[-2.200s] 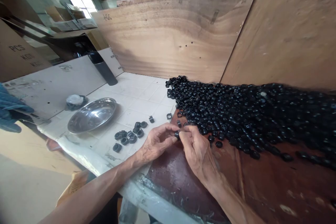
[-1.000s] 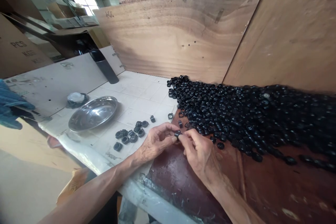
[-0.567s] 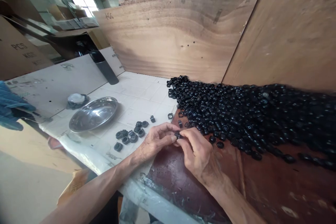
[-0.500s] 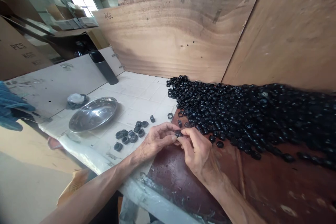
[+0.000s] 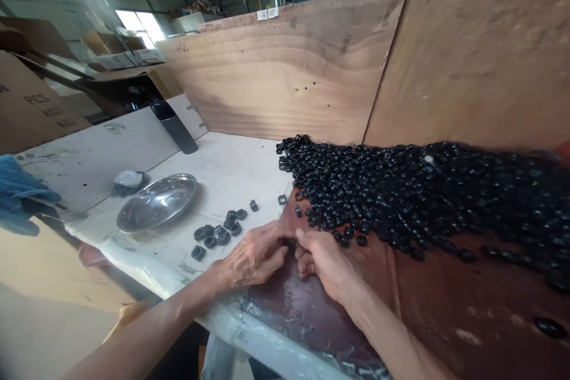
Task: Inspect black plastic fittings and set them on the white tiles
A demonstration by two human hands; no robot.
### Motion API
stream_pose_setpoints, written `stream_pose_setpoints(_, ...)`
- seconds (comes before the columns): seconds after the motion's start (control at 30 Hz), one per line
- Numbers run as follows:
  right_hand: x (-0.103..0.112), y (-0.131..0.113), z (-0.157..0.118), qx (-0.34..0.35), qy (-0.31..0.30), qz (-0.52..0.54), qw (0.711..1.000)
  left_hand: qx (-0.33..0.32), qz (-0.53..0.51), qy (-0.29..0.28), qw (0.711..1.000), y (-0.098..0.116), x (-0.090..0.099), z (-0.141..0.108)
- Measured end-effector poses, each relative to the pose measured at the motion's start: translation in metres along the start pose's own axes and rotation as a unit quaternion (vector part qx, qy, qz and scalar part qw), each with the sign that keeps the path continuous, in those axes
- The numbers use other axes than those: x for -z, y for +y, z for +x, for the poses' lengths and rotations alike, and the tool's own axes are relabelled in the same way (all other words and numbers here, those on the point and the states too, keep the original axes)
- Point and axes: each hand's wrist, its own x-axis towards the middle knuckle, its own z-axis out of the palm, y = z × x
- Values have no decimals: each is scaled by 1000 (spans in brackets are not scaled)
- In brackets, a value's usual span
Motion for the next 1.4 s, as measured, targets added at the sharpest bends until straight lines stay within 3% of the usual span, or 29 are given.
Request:
stream_pose_setpoints(0.07,12,0,2,-8,20,-179,984,78,107,-24,991,-9,12,-10)
stream_pose_setpoints(0.1,20,0,3,18,53,-285,957,116,177,-25,977,-14,19,-14)
stream_pose_setpoints(0.17,35,1,5,45,103,-343,933,164,296,-13,941,-24,30,-18)
stream_pose_setpoints(0.23,44,5,8,98,121,-404,901,177,346,22,921,-29,34,-13)
stream_pose_setpoints(0.37,40,20,17,213,69,-471,853,207,242,67,946,-32,13,22)
stream_pose_setpoints(0.5,33,33,24,226,35,-540,810,227,218,58,947,-45,-17,55)
stream_pose_setpoints(0.63,33,38,25,226,38,-578,783,219,199,56,953,-52,-27,52)
stream_pose_setpoints(0.83,31,36,22,229,63,-560,793,176,141,63,972,-22,-29,22)
stream_pose_setpoints(1.0,24,24,17,353,71,-380,852,197,4,128,972,-4,-35,10)
stream_pose_setpoints(1.17,17,17,10,304,96,-257,912,230,-114,108,961,-2,-28,12)
stream_pose_setpoints(1.4,16,14,11,314,50,-256,913,214,-286,124,926,-1,-25,13)
